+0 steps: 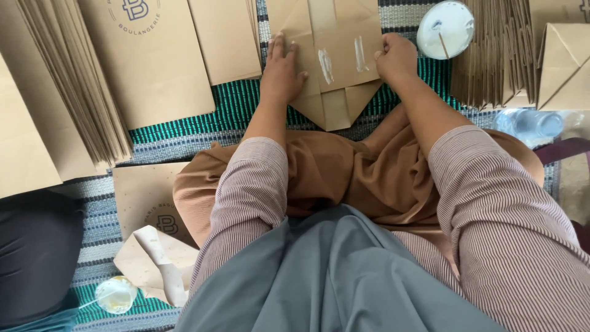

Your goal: The person sits on a mat and assembles flat brown paper bags into three-dimensional containers. They fold the bottom flaps, apply white adhesive with a brush to secure the seams, and press the glued areas to set. The process is repeated for multiple bags.

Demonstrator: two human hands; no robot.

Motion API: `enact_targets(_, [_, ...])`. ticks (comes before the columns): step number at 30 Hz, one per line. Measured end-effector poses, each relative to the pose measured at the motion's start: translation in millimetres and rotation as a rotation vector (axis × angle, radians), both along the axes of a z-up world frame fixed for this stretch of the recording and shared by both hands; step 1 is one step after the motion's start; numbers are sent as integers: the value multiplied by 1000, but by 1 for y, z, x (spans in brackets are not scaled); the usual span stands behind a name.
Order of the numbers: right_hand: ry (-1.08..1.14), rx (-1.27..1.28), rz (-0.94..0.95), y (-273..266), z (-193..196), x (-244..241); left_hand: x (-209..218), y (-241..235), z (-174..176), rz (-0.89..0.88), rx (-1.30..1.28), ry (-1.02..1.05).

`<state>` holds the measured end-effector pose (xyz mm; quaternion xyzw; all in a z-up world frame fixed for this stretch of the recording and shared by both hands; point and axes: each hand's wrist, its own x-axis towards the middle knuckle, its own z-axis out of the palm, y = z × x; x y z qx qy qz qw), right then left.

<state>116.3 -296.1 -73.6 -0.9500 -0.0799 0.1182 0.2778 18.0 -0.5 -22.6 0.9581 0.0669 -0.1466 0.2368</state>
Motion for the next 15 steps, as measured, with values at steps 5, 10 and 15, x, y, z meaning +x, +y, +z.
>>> enact_targets(5, [12,10,-20,3,7,-2,0,0,-2,0,1,-12])
enact_targets(10, [-11,-25,5,3,3,-2,2,-2,-5,11,-25,3])
enact_targets(15, [-61,-2,-29,6,3,-4,3,-3,-5,-24,42,29])
